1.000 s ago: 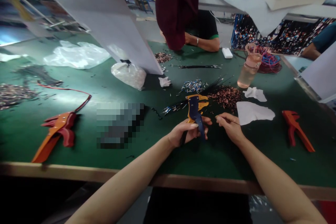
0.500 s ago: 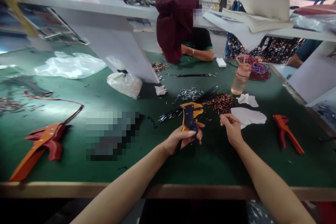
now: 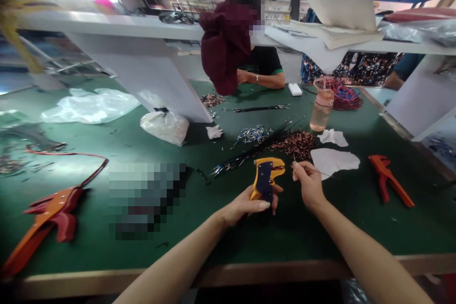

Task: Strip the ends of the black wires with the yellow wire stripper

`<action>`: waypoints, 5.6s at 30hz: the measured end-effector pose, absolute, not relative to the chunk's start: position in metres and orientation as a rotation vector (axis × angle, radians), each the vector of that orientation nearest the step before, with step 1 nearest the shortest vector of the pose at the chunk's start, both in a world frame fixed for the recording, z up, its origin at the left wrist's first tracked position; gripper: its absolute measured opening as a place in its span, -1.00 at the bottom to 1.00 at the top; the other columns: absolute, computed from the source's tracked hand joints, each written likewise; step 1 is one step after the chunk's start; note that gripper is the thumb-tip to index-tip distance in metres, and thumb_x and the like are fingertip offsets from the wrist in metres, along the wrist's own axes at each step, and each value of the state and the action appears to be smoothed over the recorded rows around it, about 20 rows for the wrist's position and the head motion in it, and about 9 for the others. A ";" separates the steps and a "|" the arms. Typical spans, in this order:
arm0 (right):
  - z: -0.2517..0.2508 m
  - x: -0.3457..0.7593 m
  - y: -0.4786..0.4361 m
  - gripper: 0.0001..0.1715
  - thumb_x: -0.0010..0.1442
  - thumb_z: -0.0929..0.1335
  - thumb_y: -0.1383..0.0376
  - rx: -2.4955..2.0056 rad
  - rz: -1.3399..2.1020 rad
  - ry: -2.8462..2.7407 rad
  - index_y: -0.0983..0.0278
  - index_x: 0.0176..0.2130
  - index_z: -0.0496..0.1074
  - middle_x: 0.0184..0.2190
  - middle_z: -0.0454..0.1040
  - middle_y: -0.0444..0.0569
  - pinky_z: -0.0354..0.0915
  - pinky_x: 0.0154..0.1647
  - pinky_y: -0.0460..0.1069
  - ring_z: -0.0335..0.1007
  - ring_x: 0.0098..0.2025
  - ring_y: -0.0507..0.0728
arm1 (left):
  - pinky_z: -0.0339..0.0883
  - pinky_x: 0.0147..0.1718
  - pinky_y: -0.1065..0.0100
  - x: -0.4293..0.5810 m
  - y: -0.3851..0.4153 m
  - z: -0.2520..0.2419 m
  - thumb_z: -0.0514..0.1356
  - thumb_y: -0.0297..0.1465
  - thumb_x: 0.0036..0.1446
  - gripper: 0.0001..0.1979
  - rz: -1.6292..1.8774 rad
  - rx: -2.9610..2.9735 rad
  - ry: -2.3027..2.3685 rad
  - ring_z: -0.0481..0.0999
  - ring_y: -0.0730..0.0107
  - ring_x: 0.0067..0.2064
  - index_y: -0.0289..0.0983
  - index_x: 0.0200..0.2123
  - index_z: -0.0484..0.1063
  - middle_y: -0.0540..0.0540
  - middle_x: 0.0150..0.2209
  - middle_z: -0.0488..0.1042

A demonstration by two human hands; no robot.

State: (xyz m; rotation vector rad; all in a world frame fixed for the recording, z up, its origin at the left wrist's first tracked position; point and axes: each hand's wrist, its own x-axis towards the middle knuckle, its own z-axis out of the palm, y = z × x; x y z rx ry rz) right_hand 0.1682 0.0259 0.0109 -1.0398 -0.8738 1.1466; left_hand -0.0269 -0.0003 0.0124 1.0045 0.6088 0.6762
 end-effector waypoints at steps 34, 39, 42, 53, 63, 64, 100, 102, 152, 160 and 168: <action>0.015 0.160 0.017 -0.55 -0.01 0.54 0.00 -1.014 1.183 -0.914 0.20 -0.61 0.38 -0.71 0.27 -0.24 0.32 -0.29 0.03 0.14 -0.60 0.00 | 0.13 -0.52 0.38 -0.015 -0.010 0.021 0.41 -0.11 -0.06 -0.60 0.798 1.184 0.842 0.27 0.49 -0.58 -0.31 -0.58 0.44 0.01 -0.65 0.36; 0.012 0.159 0.021 -0.54 -0.07 0.57 0.01 -1.032 1.201 -0.849 0.20 -0.62 0.37 -0.71 0.26 -0.25 0.35 -0.26 0.04 0.13 -0.61 -0.02 | 0.15 -0.55 0.37 -0.009 -0.009 0.012 0.43 -0.14 -0.08 -0.62 0.848 1.075 0.841 0.30 0.47 -0.61 -0.31 -0.58 0.43 0.00 -0.68 0.37; 0.009 0.162 0.025 -0.51 -0.08 0.56 -0.02 -1.060 1.147 -0.841 0.20 -0.63 0.35 -0.71 0.27 -0.24 0.33 -0.30 0.04 0.14 -0.60 -0.01 | 0.33 -0.44 0.33 -0.013 -0.003 0.009 0.48 -0.19 -0.18 -0.61 0.931 0.840 0.682 0.45 0.37 -0.50 -0.32 -0.35 0.52 0.00 -0.58 0.47; 0.010 0.166 0.016 -0.53 0.05 0.48 -0.07 -1.218 0.856 -1.173 0.21 -0.56 0.42 -0.64 0.34 -0.16 0.21 -0.51 -0.03 0.24 -0.55 0.04 | 0.43 -0.30 0.27 -0.024 0.004 0.011 0.42 -0.34 -0.12 -0.64 1.030 0.753 0.585 0.53 0.30 -0.34 -0.34 -0.21 0.58 -0.24 -0.17 0.61; 0.010 0.166 0.013 -0.63 0.19 0.42 0.08 -1.192 0.639 -1.432 0.22 -0.53 0.44 -0.60 0.37 -0.15 0.19 -0.53 -0.06 0.25 -0.54 0.02 | 0.39 -0.25 0.27 -0.025 0.006 0.011 0.47 -0.29 -0.18 -0.36 0.955 0.759 0.656 0.55 0.30 -0.35 -0.36 0.03 0.51 -0.11 -0.42 0.60; 0.010 0.166 0.013 -0.65 0.20 0.41 0.10 -1.183 0.625 -1.455 0.22 -0.53 0.45 -0.60 0.38 -0.15 0.20 -0.52 -0.06 0.26 -0.54 0.02 | 0.38 -0.25 0.28 -0.025 0.006 0.012 0.47 -0.29 -0.17 -0.35 0.958 0.753 0.662 0.55 0.30 -0.35 -0.36 0.03 0.51 -0.11 -0.42 0.60; 0.009 0.168 0.017 -0.74 0.18 0.40 0.21 -1.162 0.570 -1.534 0.21 -0.51 0.45 -0.60 0.41 -0.16 0.22 -0.52 -0.05 0.28 -0.55 0.03 | 0.43 -0.20 0.23 -0.031 0.013 0.013 0.48 -0.31 -0.17 -0.38 0.892 0.754 0.717 0.57 0.29 -0.34 -0.40 0.01 0.53 -0.13 -0.41 0.60; 0.009 0.168 0.017 -0.73 0.19 0.40 0.20 -1.157 0.569 -1.542 0.21 -0.51 0.45 -0.60 0.41 -0.15 0.22 -0.51 -0.04 0.29 -0.54 0.04 | 0.43 -0.22 0.24 -0.031 0.013 0.013 0.47 -0.32 -0.16 -0.38 0.884 0.758 0.716 0.57 0.30 -0.35 -0.40 0.02 0.53 -0.12 -0.41 0.61; 0.030 0.171 0.008 -0.80 0.24 0.41 0.29 -1.080 -0.065 -1.806 0.15 -0.44 0.52 -0.52 0.57 -0.11 0.31 -0.38 0.02 0.49 -0.46 0.09 | 0.37 -0.23 0.27 -0.026 0.004 0.019 0.46 -0.27 -0.15 -0.47 0.858 0.893 0.703 0.54 0.29 -0.31 -0.31 -0.07 0.53 -0.05 -0.38 0.56; 0.038 0.166 -0.006 -0.86 0.22 0.42 0.40 -0.892 -0.132 -1.935 0.14 -0.33 0.55 -0.46 0.62 -0.14 0.30 -0.33 0.01 0.52 -0.44 0.07 | 0.37 -0.21 0.28 -0.023 0.001 0.023 0.46 -0.24 -0.13 -0.59 0.857 0.983 0.725 0.50 0.35 -0.35 -0.31 -0.21 0.54 -0.02 -0.40 0.52; 0.037 0.167 -0.010 -0.87 0.24 0.42 0.39 -0.845 -0.117 -2.062 0.14 -0.26 0.55 -0.42 0.61 -0.14 0.28 -0.28 0.03 0.48 -0.42 0.06 | 0.35 -0.19 0.29 -0.021 -0.001 0.024 0.48 -0.17 -0.17 -0.54 0.873 0.996 0.804 0.47 0.37 -0.33 -0.31 -0.22 0.55 -0.02 -0.40 0.52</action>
